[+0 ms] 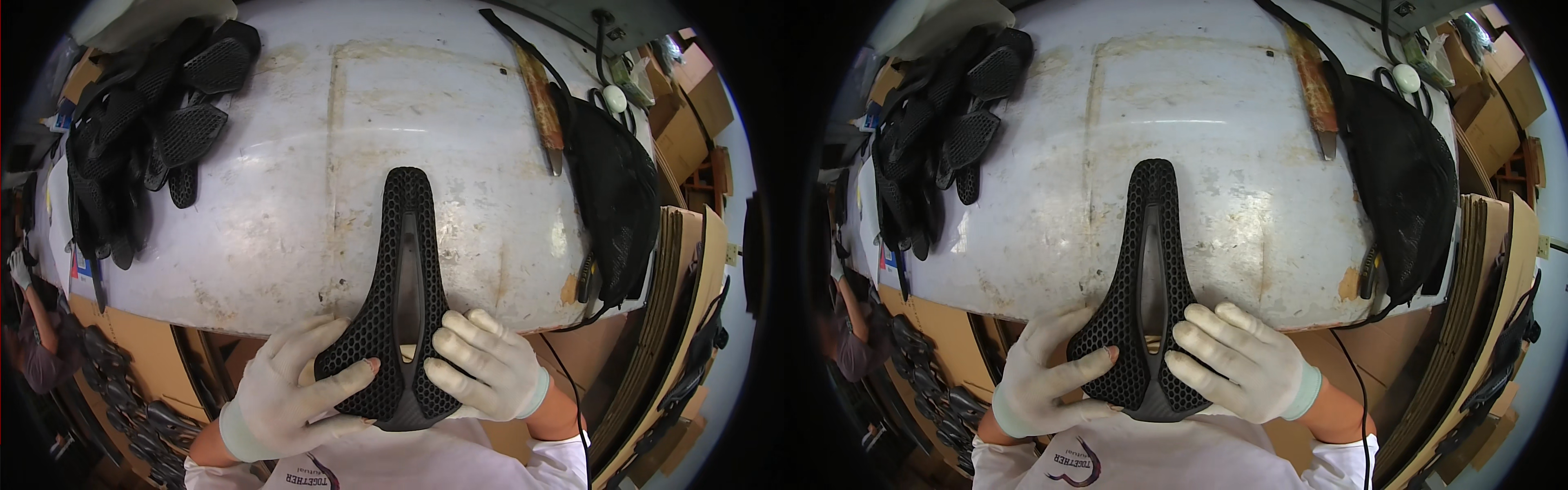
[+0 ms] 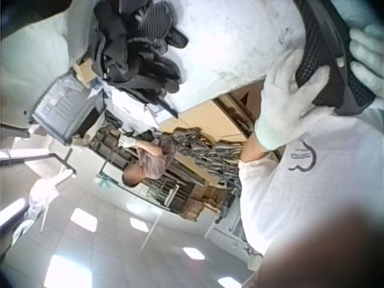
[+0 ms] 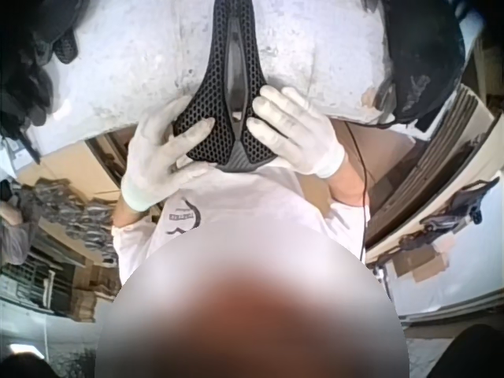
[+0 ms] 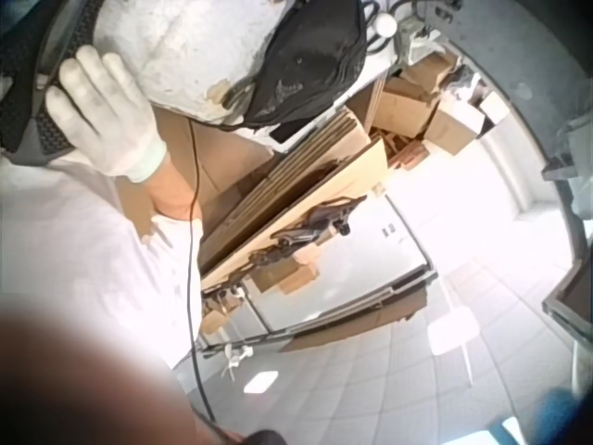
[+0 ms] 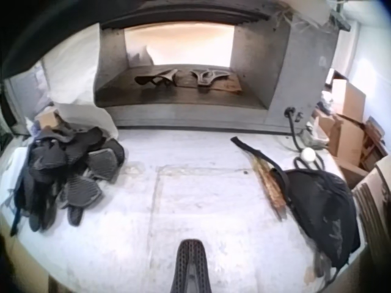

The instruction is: Inspecting and handling bicycle seat components at a factory workbench.

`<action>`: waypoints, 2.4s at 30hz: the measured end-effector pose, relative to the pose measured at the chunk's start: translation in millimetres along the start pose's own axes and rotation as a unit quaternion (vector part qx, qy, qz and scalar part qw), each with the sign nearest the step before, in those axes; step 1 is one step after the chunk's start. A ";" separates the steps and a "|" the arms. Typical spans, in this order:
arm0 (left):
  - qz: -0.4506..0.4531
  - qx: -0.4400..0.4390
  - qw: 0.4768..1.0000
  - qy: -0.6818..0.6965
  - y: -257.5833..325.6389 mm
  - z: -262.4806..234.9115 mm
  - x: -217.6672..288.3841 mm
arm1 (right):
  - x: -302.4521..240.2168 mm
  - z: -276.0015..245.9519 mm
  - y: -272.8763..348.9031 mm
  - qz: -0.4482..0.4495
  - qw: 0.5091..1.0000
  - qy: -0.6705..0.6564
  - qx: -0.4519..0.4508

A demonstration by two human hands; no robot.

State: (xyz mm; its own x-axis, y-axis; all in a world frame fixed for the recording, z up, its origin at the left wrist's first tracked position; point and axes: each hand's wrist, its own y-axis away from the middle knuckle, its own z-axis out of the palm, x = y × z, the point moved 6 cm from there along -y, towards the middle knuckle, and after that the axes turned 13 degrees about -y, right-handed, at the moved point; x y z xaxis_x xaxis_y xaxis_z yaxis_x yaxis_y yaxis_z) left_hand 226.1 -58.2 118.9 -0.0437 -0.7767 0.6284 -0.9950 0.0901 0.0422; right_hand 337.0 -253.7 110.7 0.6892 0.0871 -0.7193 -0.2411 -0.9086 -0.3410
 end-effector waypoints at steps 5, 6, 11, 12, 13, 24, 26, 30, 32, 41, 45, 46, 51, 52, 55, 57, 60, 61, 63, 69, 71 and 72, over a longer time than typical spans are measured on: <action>0.032 -0.001 0.996 0.084 2.5 17.7 -13.2 | 3.5 -0.6 2.1 0.003 1.000 0.000 -0.007; 0.030 -0.004 0.995 0.097 6.2 23.7 -15.1 | 3.9 0.0 2.1 0.006 1.000 -0.008 -0.014; 0.040 0.025 0.994 0.098 10.2 36.0 -12.9 | 5.4 3.8 7.6 0.014 1.000 -0.010 -0.022; 0.040 0.024 0.999 0.026 9.2 36.2 -10.2 | 5.0 4.6 9.8 0.013 1.000 -0.002 -0.021; 0.037 0.025 0.998 -0.049 9.5 37.0 -8.0 | 5.1 6.2 11.3 0.009 1.000 0.005 -0.020; 0.119 0.043 0.972 -0.200 -3.6 36.7 19.6 | 7.7 7.2 15.1 0.010 1.000 -0.008 -0.016; 0.122 0.047 0.968 -0.216 -2.9 36.3 23.7 | 7.6 6.2 15.3 0.004 1.000 -0.005 -0.015; 0.152 -0.040 0.985 -0.068 -2.0 38.8 -5.2 | 9.3 5.9 17.2 0.002 1.000 -0.006 -0.013; -0.081 0.064 0.942 0.320 0.6 37.0 -39.4 | 10.5 6.5 15.7 -0.006 1.000 -0.004 -0.015; -0.199 -0.040 0.909 0.363 -95.5 32.9 -46.8 | 8.5 8.2 18.9 -0.071 0.996 0.039 -0.029; -0.260 -0.046 0.933 0.243 -78.0 31.5 -43.2 | 2.0 14.2 27.5 -0.067 0.997 0.028 -0.033; -0.270 -0.038 0.912 0.306 -69.1 40.0 -44.5 | -1.4 14.2 28.2 -0.070 0.997 0.019 -0.034; -0.227 -0.060 0.909 0.345 -41.2 38.1 -30.4 | -16.8 8.9 33.0 -0.093 0.994 -0.020 -0.050; -0.225 -0.060 0.909 0.346 -37.6 39.1 -24.3 | -18.7 7.2 34.2 -0.091 0.993 -0.056 -0.050; -0.220 -0.069 0.897 0.377 -28.3 43.0 -12.2 | 6.1 9.0 31.7 0.070 0.964 -0.248 -0.064; -0.228 -0.095 0.895 0.371 -18.5 52.5 -9.4 | 8.5 5.7 36.4 0.308 0.880 -0.311 0.183; -0.233 -0.109 0.890 0.377 -15.9 46.7 5.5 | 25.6 28.2 10.5 0.351 0.763 -0.539 0.056; -0.247 -0.128 0.882 0.379 -16.0 44.6 9.0 | 31.8 30.9 12.8 0.353 0.764 -0.537 0.057; -0.262 -0.144 0.874 0.384 -14.9 43.8 11.1 | 34.0 43.7 16.3 0.363 0.738 -0.569 -0.021; -0.218 -0.157 0.900 0.342 -7.3 40.8 6.7 | 26.7 47.4 13.9 0.358 0.810 -0.464 -0.027; -0.250 -0.150 0.875 0.386 -0.4 38.8 7.2 | 19.7 43.4 7.0 0.373 0.790 -0.485 -0.036; -0.252 -0.150 0.875 0.385 1.5 39.9 5.5 | 17.3 43.9 5.6 0.388 0.770 -0.504 -0.044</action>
State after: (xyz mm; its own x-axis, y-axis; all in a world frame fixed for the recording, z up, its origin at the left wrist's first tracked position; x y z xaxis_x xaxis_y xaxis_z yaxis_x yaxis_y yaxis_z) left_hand 220.8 -87.2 91.4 0.5817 -0.1254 0.8037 -0.7976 0.1060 0.5938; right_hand 317.6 -239.4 69.8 -0.5313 -0.2636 -0.8051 -0.2354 -0.8670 0.4392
